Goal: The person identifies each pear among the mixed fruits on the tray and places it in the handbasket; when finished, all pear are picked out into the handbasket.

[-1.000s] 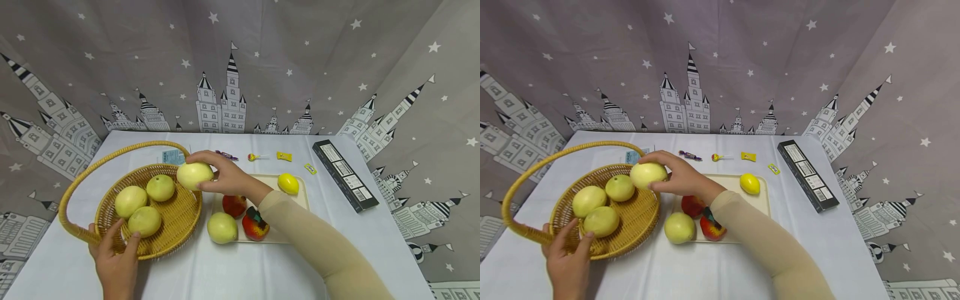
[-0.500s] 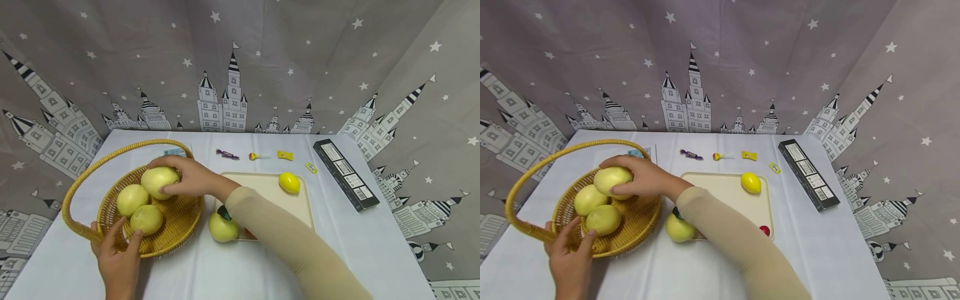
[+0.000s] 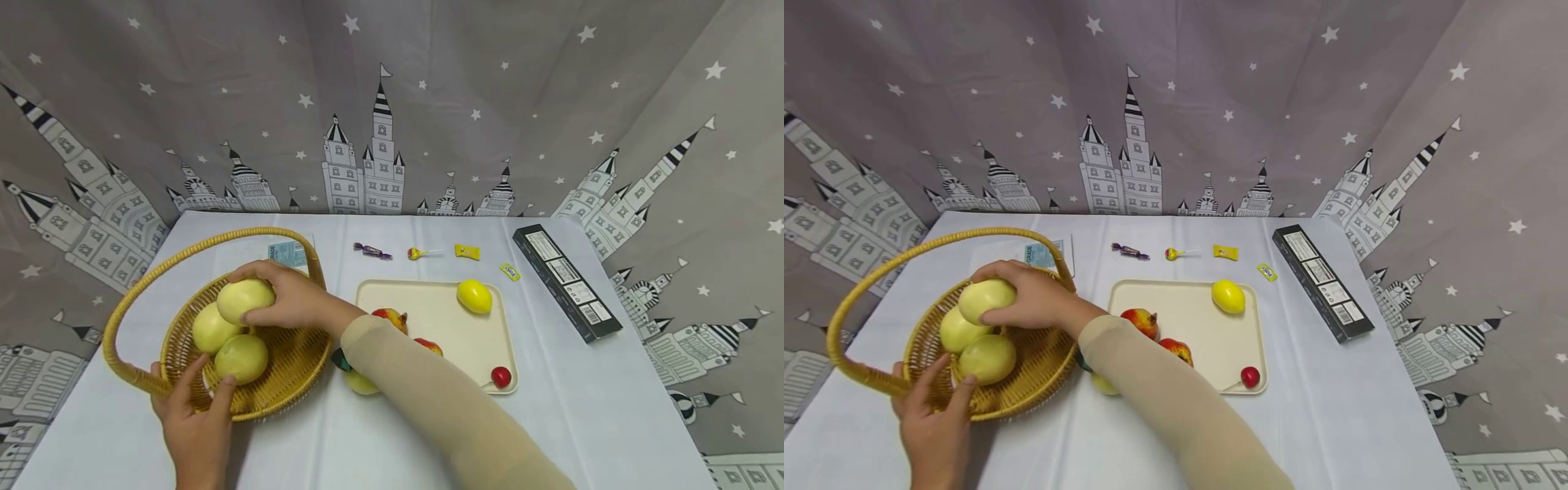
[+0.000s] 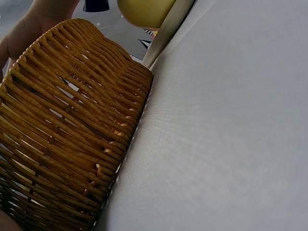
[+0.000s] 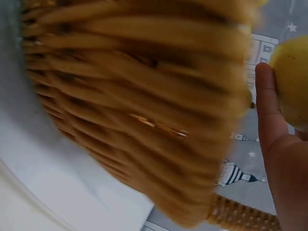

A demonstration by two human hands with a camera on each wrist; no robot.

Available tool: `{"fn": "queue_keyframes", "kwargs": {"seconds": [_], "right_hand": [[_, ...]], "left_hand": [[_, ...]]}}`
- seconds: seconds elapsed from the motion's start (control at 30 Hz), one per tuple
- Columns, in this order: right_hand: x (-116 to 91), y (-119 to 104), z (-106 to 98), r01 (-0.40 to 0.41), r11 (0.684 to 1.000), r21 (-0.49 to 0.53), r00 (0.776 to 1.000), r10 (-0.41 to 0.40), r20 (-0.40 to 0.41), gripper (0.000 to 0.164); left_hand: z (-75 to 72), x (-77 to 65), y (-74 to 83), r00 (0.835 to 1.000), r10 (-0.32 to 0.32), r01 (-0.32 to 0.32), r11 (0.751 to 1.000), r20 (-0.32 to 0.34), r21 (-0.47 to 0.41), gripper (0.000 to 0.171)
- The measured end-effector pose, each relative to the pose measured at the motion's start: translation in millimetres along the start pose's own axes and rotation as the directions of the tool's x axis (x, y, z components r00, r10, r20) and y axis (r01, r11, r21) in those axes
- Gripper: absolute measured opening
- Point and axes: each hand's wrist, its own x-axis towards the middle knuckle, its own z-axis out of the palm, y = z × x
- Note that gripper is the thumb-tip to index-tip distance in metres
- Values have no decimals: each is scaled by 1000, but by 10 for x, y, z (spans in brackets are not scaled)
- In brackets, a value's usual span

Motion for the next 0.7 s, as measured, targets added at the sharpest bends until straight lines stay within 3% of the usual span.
{"fn": "queue_keyframes", "kwargs": {"seconds": [0.13,0.5,0.7], "right_hand": [[-63,56,47,-37,999,-9,999,37,4,55],[-243,105,192,-90,983,-163,996,90,-9,57],[-318,158,271,-143,939,-312,990,140,-34,60]], "left_hand": [[-3,3,3,1000,-2,2,1000,0,17,47],[-19,17,5,1000,10,-10,998,-3,55,47],[1,-13,5,1000,-29,29,997,-2,66,46]]}}
